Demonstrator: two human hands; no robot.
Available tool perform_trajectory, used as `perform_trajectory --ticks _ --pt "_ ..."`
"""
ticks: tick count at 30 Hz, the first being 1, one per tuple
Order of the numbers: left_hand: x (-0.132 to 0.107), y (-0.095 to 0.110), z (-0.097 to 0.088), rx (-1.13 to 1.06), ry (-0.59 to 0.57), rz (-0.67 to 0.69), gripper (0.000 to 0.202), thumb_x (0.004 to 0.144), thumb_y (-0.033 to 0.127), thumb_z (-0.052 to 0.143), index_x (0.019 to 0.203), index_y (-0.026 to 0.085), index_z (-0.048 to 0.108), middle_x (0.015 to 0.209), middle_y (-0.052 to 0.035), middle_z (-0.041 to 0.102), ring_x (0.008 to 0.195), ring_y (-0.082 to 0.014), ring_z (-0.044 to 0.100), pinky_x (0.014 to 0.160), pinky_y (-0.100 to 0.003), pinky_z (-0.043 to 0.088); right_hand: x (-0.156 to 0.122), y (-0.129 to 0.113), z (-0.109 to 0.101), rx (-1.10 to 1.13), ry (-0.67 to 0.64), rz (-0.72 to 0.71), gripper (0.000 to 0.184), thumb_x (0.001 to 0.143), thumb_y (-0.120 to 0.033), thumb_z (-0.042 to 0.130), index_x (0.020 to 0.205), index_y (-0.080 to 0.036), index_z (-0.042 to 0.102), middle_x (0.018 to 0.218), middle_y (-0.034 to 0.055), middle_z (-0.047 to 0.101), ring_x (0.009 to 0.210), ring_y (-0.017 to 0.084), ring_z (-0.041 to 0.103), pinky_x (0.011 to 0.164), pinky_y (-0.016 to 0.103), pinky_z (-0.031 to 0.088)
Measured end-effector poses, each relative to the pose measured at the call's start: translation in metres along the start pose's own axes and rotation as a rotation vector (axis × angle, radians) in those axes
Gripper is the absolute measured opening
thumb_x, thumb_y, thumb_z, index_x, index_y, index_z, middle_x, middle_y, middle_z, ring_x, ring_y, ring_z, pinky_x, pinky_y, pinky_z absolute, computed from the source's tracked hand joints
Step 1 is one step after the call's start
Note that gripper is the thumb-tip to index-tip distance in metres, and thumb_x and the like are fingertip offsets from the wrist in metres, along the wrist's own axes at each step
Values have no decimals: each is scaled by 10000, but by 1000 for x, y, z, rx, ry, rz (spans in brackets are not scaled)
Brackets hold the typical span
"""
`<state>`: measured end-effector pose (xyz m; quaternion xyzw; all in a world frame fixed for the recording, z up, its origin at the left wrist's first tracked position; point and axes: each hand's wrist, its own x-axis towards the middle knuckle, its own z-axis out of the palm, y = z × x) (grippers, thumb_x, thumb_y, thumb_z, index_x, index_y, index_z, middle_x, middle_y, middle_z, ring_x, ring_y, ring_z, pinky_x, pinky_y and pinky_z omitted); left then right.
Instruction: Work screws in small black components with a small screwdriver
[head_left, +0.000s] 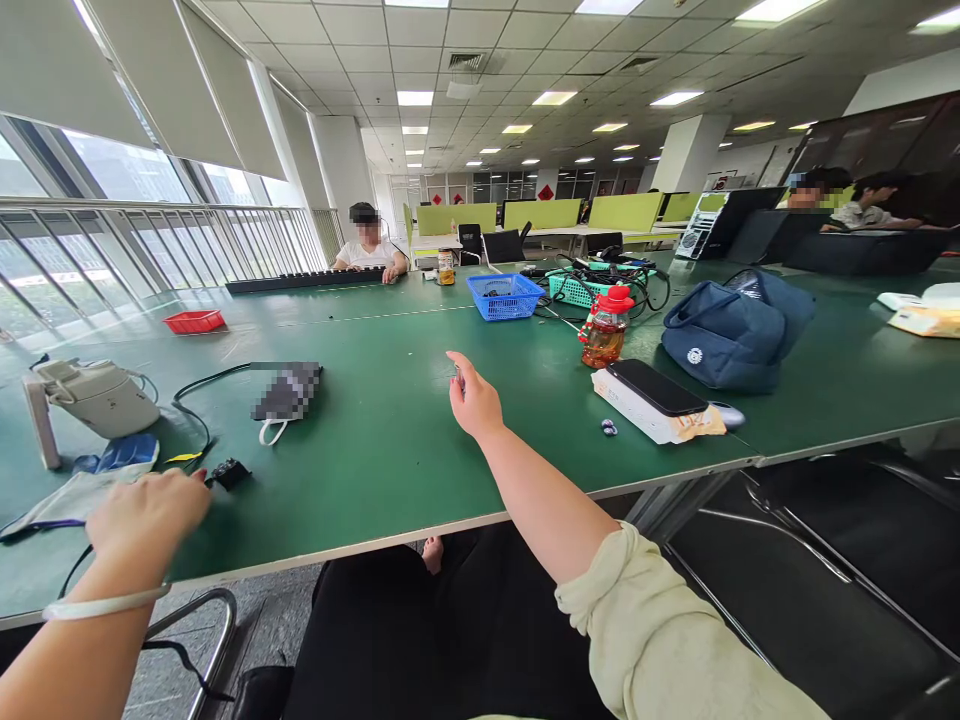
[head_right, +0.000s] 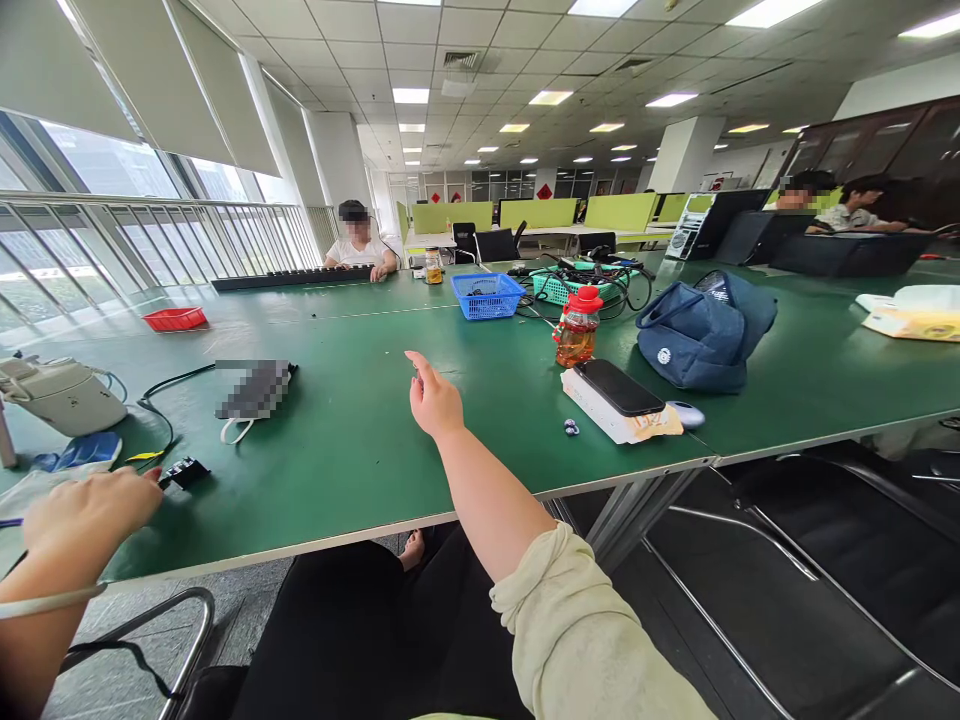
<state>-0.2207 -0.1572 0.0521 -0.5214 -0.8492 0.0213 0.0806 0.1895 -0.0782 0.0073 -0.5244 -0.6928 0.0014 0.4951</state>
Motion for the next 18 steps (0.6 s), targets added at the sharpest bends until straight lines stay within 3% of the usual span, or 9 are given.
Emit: perform_trajectory --ticks 3,6,10,12,15,18 --pt "-5 -10 12 63 -46 -20 567 850 402 378 1190 42 654 1305 -279 580 1213 -417 540 895 -472 472 0 -1 0 1 -4 -4 480 930 -180 385 1393 -282 456 966 34 695 758 160 666 624 257 511" --pt "-8 -16 16 84 -16 57 554 885 374 292 1147 60 667 1269 -269 584 1204 -415 536 912 -464 465 -1 -2 -1 13 -1 -6 479 926 -179 391 1389 -282 461 971 33 699 773 162 669 632 258 510" --pt "-11 -10 7 55 198 146 629 923 351 159 1105 -41 617 1146 -321 591 1168 -386 550 937 -445 458 -1 -3 0 21 0 0 476 924 -179 387 1383 -278 467 982 36 703 784 167 673 634 265 512" --pt "-12 -3 1 -10 278 168 608 934 380 152 1085 11 610 1152 -291 593 1121 -367 580 894 -434 480 -1 -4 1 22 0 -1 475 923 -179 390 1382 -272 471 984 38 704 791 170 675 649 271 516" --pt "-12 10 -4 -66 250 193 521 944 428 201 1020 109 605 1084 -212 627 992 -339 637 803 -407 500 -1 -4 2 31 5 -6 475 925 -181 392 1384 -270 472 992 41 704 808 170 676 670 273 520" --pt "-11 22 0 -43 179 217 446 949 426 257 1016 127 581 982 -179 651 912 -325 655 765 -389 495 -1 -4 2 35 9 -8 470 928 -184 388 1383 -267 474 998 43 702 815 171 675 664 272 520"
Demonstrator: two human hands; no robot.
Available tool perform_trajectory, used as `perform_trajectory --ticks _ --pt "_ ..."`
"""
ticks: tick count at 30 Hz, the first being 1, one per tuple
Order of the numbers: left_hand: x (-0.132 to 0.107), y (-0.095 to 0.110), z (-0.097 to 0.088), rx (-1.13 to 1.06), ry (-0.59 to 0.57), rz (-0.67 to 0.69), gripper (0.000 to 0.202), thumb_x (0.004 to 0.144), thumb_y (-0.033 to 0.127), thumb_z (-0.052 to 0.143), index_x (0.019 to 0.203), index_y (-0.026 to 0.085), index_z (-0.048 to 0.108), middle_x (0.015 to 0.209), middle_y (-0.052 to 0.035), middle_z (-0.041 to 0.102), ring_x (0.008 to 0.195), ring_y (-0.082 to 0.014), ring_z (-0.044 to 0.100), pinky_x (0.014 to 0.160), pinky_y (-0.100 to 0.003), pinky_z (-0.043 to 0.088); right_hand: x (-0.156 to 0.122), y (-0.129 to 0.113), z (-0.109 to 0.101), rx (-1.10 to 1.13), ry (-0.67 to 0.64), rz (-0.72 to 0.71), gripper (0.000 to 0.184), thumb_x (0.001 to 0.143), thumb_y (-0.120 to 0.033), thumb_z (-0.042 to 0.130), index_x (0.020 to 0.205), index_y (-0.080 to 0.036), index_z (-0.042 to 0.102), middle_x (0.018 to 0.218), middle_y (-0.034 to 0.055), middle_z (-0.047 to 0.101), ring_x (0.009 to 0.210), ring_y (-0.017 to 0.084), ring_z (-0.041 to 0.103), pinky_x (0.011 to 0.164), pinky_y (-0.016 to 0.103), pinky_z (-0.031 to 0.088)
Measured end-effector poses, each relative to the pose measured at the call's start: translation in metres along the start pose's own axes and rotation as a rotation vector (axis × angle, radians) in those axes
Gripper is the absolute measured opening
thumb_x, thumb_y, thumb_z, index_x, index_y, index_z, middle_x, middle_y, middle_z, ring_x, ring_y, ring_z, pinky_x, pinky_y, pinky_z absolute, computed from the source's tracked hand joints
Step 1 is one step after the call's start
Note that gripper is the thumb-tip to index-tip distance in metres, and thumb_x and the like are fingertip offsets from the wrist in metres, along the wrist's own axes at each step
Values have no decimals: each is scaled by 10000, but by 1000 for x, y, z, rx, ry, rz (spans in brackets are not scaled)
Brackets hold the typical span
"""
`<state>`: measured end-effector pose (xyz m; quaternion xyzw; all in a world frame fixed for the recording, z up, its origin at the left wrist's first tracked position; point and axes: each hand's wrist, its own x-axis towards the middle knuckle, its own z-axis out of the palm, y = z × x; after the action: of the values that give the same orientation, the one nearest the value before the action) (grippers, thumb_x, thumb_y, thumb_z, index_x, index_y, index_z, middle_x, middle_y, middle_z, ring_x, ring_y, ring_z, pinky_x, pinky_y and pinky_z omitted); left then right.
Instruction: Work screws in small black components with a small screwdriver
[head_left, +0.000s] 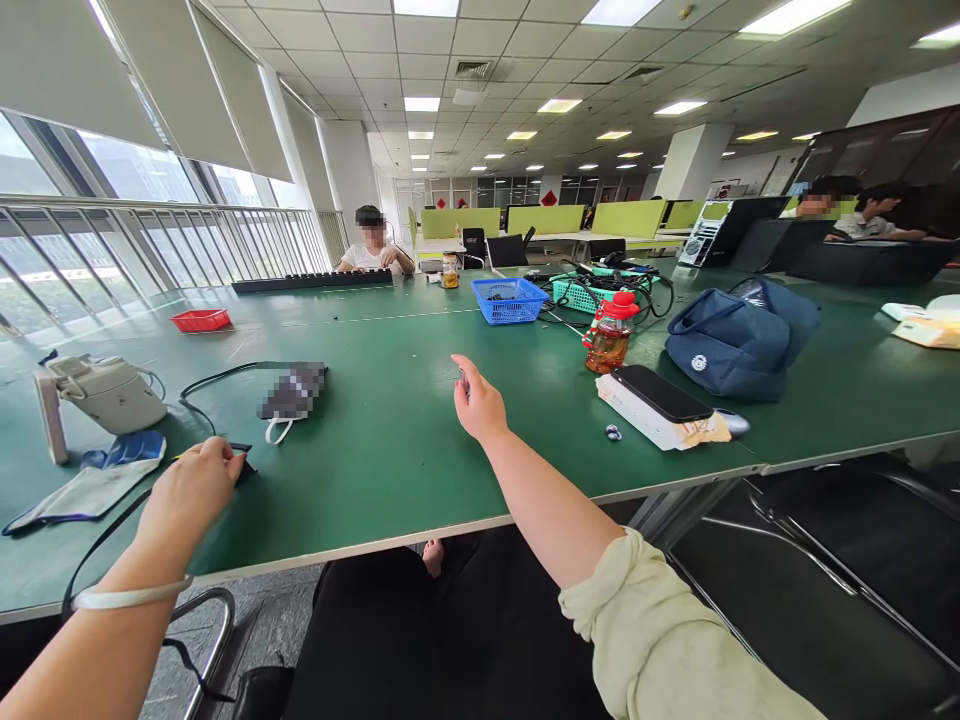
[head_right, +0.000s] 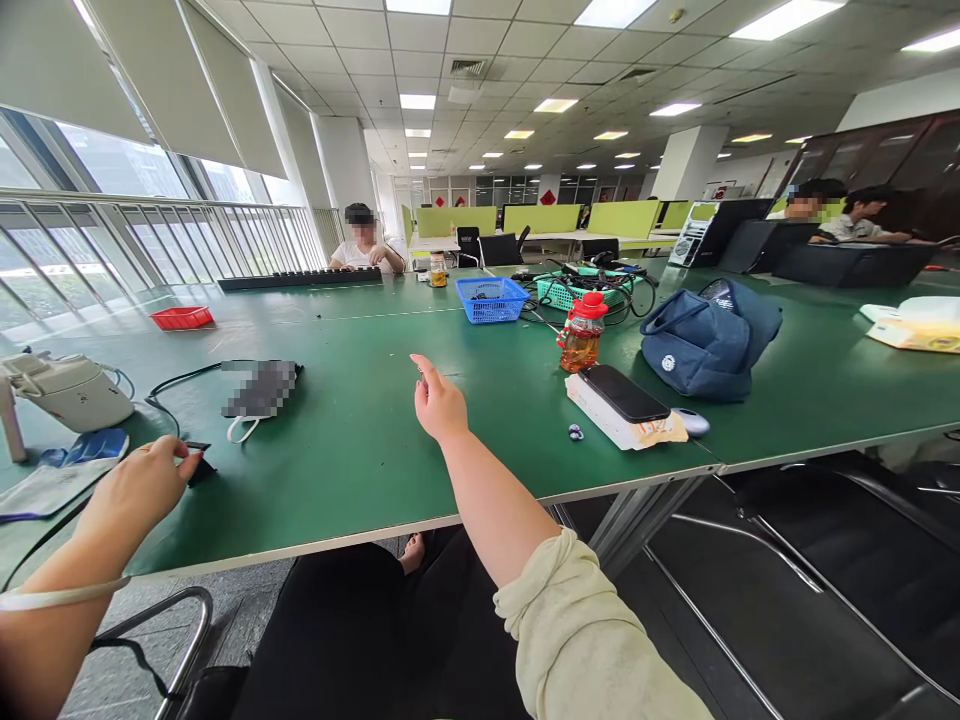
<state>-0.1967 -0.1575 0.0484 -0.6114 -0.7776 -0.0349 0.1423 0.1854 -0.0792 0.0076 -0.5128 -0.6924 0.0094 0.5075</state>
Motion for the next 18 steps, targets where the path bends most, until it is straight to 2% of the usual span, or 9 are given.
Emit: perform_trajectory --ticks 5,11,14,18 --pt "0 11 9 -13 -64 -6 445 959 407 249 1119 104 534 1001 -195 651 911 -343 660 719 -392 494 0 1 0 -1 -2 -5 465 936 -189 375 1386 -253 472 981 49 700 821 178 673 663 279 521" --pt "1 13 7 -92 -66 -78 561 955 431 251 1324 59 449 1190 -268 616 1077 -396 623 825 -450 496 0 0 -1 6 -3 -3 470 929 -180 378 1384 -258 471 976 50 698 815 179 672 647 273 516" --pt "3 12 4 -111 -90 -97 572 944 434 290 1314 51 499 1223 -275 613 1133 -387 602 883 -449 485 1 0 -1 3 -2 1 471 930 -183 379 1385 -267 467 987 46 697 795 175 669 639 273 513" --pt "6 11 -1 -94 -131 -111 555 930 446 318 1272 86 565 1200 -249 644 1097 -371 622 859 -437 498 1 0 -1 4 -11 5 470 927 -181 382 1382 -263 470 987 46 696 797 174 670 643 273 517"
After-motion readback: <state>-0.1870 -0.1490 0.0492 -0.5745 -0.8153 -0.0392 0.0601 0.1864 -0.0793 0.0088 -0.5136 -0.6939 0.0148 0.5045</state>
